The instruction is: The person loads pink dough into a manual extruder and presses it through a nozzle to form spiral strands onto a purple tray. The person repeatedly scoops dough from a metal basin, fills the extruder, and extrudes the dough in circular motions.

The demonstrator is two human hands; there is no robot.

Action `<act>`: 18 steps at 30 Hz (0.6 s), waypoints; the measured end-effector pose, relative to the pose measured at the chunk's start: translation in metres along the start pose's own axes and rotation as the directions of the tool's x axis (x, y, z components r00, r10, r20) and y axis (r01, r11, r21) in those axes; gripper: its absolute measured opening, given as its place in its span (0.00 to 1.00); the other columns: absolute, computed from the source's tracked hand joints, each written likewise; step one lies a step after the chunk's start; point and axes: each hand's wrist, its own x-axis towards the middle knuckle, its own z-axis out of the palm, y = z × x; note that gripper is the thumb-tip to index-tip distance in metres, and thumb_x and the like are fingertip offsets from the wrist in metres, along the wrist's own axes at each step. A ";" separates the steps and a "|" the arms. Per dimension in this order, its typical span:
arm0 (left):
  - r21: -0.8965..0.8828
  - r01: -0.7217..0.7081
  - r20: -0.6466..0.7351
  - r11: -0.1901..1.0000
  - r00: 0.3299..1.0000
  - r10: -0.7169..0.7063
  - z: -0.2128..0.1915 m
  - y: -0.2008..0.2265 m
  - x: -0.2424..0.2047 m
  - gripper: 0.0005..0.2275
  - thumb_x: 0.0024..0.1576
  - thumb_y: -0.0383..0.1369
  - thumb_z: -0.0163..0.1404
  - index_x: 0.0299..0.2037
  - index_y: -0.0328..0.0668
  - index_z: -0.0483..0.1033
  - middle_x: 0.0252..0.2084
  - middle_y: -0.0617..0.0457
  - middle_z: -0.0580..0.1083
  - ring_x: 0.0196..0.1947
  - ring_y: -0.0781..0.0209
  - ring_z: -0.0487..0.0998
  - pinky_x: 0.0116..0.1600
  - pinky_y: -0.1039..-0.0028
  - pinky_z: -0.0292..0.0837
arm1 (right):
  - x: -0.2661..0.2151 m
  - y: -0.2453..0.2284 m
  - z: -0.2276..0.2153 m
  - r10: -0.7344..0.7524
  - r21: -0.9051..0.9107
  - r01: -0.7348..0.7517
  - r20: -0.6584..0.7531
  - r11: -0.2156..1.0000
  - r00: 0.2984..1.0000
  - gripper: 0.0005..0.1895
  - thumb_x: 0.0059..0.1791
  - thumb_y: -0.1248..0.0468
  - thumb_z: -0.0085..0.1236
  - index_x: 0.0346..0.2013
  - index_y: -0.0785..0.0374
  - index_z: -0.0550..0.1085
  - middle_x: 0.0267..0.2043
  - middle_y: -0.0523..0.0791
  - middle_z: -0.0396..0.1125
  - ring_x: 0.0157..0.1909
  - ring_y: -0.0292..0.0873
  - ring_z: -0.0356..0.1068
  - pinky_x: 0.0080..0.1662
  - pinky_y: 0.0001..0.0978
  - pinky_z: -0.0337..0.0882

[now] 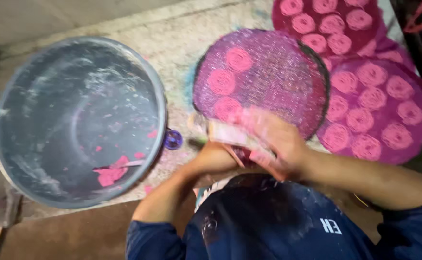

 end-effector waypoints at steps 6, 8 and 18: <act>-0.006 0.032 -0.019 0.999 0.999 -0.033 -0.012 0.019 0.075 0.23 0.59 0.40 0.60 0.62 0.40 0.73 0.60 0.48 0.77 0.61 0.57 0.78 0.67 0.65 0.73 | -0.039 0.085 -0.085 0.189 0.518 -0.798 0.789 0.307 0.585 0.51 0.51 0.33 0.49 0.73 0.72 0.61 0.64 0.55 0.70 0.63 0.48 0.70 0.63 0.39 0.67; -0.142 -0.102 0.055 0.985 0.992 0.111 -0.031 0.024 0.098 0.36 0.54 0.45 0.65 0.69 0.40 0.61 0.67 0.45 0.69 0.67 0.53 0.71 0.72 0.61 0.67 | -0.065 0.111 -0.095 0.132 0.656 -0.739 0.728 0.154 0.673 0.48 0.54 0.35 0.47 0.73 0.72 0.60 0.60 0.53 0.68 0.58 0.47 0.69 0.57 0.40 0.70; -0.866 -0.495 -0.495 -0.065 0.834 0.242 -0.026 -0.065 0.185 0.25 0.68 0.53 0.47 0.63 0.39 0.67 0.41 0.55 0.65 0.47 0.59 0.69 0.68 0.61 0.63 | -0.081 0.167 -0.095 0.580 0.191 -0.979 0.791 0.066 0.194 0.44 0.52 0.32 0.29 0.54 0.68 0.74 0.39 0.48 0.74 0.38 0.44 0.75 0.41 0.41 0.77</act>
